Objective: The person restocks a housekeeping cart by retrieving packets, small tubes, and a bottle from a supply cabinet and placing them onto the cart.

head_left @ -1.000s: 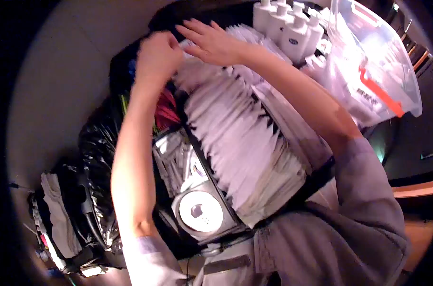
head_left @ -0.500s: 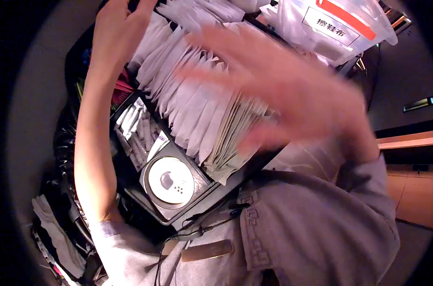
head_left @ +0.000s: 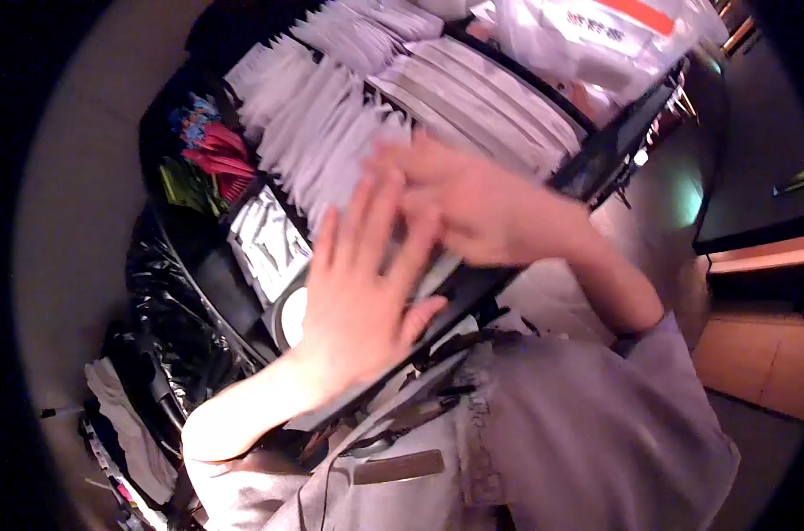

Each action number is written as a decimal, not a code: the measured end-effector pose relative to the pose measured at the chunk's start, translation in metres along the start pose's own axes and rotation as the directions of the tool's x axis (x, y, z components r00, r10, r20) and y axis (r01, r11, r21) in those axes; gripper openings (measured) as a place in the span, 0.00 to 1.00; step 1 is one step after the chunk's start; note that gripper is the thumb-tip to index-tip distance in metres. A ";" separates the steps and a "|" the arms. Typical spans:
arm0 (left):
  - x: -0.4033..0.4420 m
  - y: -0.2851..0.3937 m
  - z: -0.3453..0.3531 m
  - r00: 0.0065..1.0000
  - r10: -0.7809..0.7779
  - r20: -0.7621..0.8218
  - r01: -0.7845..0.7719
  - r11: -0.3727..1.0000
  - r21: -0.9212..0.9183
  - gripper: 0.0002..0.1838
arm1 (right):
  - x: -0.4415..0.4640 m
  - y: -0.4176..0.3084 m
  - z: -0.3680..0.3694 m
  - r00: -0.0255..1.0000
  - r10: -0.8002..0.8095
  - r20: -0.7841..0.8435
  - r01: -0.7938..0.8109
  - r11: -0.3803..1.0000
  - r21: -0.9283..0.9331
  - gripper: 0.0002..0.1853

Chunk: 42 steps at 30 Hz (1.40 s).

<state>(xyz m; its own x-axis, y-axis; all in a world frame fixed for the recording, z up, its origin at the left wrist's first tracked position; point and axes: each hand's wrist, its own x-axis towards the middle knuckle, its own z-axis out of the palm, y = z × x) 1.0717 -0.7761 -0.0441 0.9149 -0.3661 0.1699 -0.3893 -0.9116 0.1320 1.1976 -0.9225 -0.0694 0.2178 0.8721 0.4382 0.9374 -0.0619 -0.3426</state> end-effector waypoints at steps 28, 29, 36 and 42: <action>0.031 0.047 0.039 0.774 -0.487 -0.405 0.612 0.741 0.277 0.29 | -0.087 0.146 -0.241 0.330 -0.507 -0.796 -0.234 0.773 -0.590 0.09; 0.026 0.056 0.036 0.749 -0.501 -0.433 0.628 0.746 0.224 0.31 | -0.076 0.134 -0.229 0.330 -0.503 -0.799 -0.126 0.815 -0.566 0.09; -0.142 0.180 -0.037 0.591 -0.616 -0.521 0.622 0.759 -0.191 0.32 | -0.001 -0.017 -0.104 0.285 -0.613 -0.737 0.712 0.650 -0.265 0.08; -0.363 0.366 -0.066 0.193 -0.843 -0.502 0.566 0.514 -0.645 0.30 | 0.017 -0.225 0.006 0.116 -0.718 -0.687 0.993 0.080 0.084 0.08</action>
<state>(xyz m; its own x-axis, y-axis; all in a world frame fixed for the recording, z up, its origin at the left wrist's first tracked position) 0.5902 -0.9646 0.0065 0.4510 0.7918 0.4120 0.2495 -0.5550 0.7935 0.9886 -0.8910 0.0099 -0.4613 -0.1880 0.8671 0.2681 0.9021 0.3382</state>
